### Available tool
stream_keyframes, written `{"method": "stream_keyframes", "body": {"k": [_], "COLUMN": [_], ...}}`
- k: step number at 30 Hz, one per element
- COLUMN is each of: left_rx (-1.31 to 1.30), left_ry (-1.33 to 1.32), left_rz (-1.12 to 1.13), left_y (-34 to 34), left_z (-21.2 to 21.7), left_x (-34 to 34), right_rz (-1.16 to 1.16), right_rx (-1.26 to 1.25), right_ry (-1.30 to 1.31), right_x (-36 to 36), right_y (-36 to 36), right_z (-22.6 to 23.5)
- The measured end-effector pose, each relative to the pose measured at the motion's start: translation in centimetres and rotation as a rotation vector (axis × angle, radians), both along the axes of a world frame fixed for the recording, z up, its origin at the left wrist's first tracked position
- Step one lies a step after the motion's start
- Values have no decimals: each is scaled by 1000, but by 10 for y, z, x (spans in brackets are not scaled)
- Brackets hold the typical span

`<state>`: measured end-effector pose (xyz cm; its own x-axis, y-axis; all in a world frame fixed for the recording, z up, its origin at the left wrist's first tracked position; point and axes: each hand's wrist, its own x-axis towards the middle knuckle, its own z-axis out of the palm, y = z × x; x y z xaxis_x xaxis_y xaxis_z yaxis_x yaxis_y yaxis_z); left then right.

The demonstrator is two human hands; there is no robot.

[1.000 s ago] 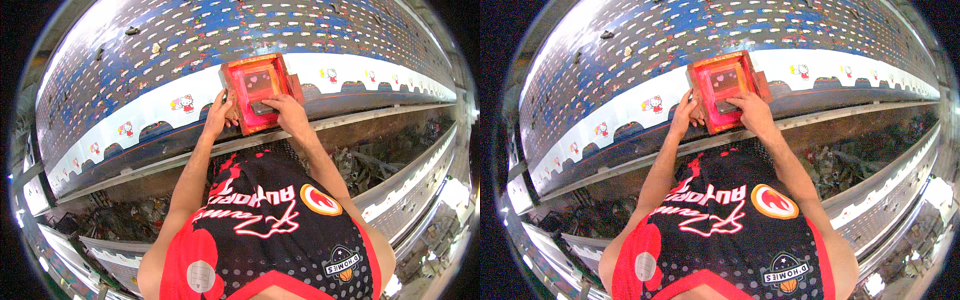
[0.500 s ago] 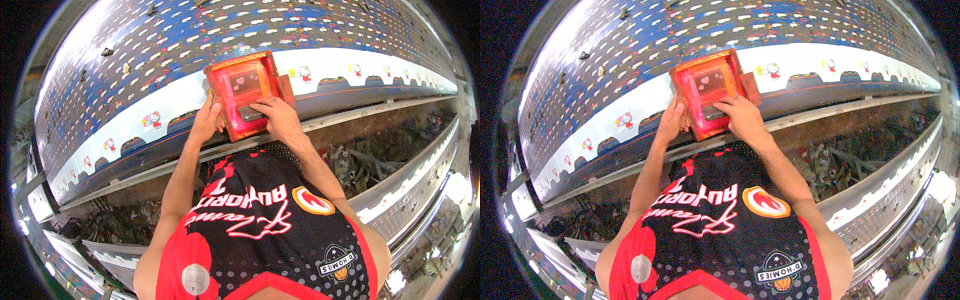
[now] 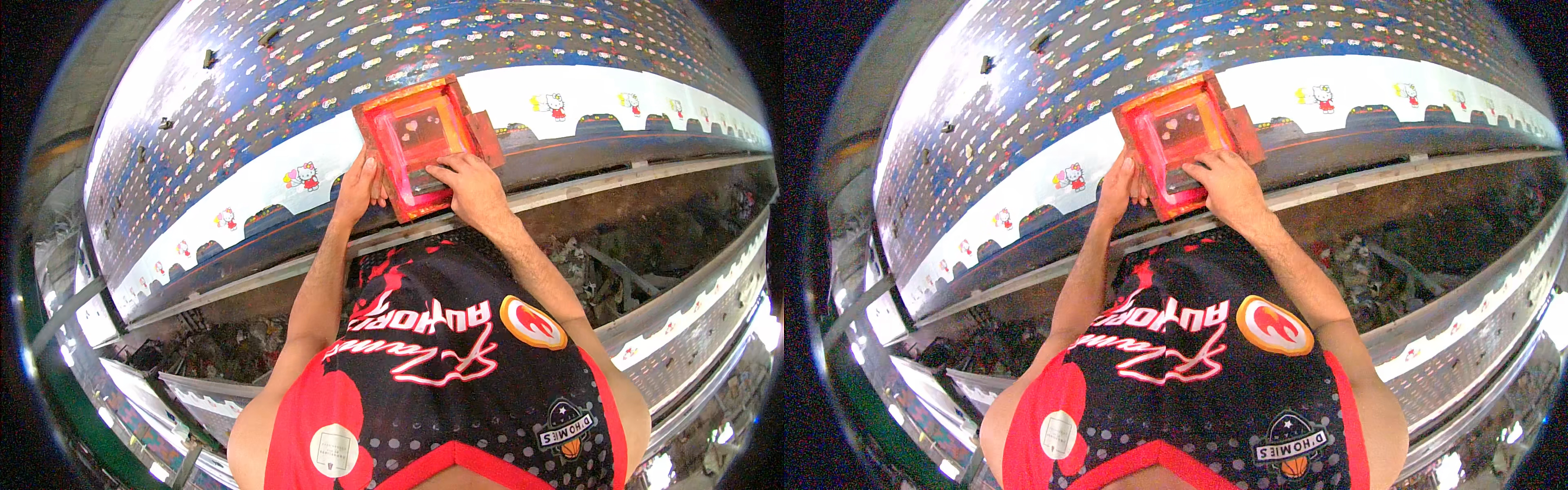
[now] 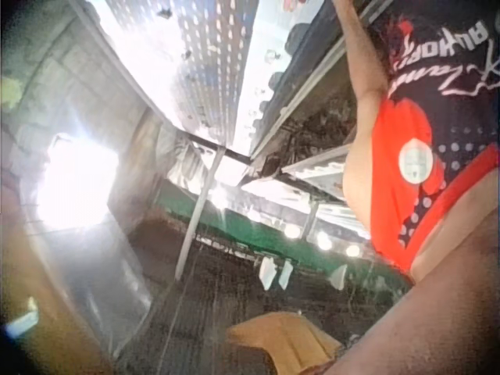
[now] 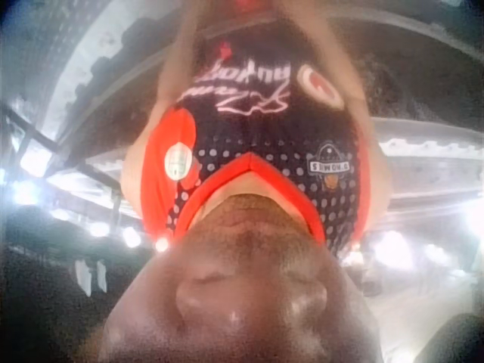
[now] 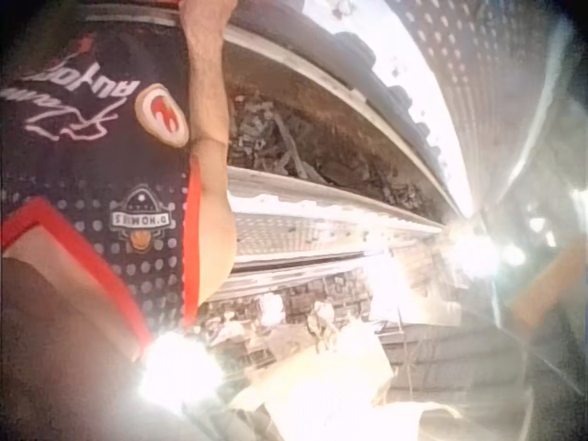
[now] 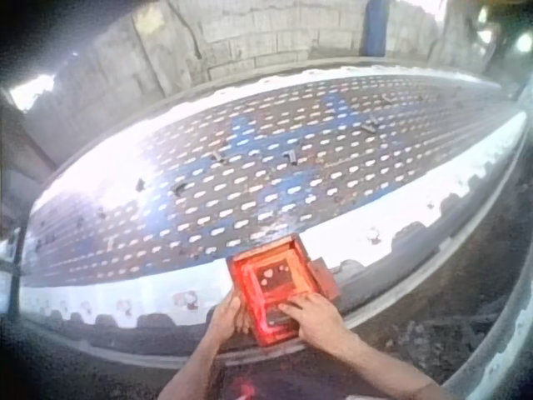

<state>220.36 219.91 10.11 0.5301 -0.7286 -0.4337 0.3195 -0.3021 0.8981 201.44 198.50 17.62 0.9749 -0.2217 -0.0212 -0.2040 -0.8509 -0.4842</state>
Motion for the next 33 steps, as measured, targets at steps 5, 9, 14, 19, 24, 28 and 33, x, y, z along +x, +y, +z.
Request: {"method": "stream_keyframes", "body": {"k": [5, 9, 14, 19, 24, 28, 33], "left_rx": [-57, 47, 62, 36, 38, -15, 46], "left_ry": [56, 65, 53, 44, 60, 115, 46], "left_rz": [10, 39, -29, -62, -52, -6, 8], "left_y": [-9, -11, -13, -11, -10, -5, -9], "left_z": [2, 8, 13, 12, 4, -8, 0], "left_x": [-5, -6, -2, 2, 1, -1, -4], "right_rz": [6, 55, 95, 128, -10, 12, -62], "right_rx": [22, -17, 48, 97, 78, 18, 10], "right_ry": [-8, -29, 117, 82, 117, 122, 135], "right_x": [-4, -6, 2, 61, 116, 89, 10], "right_y": [-12, -14, -20, -57, -68, -43, -1], "right_z": [1, 0, 10, 10, 6, 15, 8]}}
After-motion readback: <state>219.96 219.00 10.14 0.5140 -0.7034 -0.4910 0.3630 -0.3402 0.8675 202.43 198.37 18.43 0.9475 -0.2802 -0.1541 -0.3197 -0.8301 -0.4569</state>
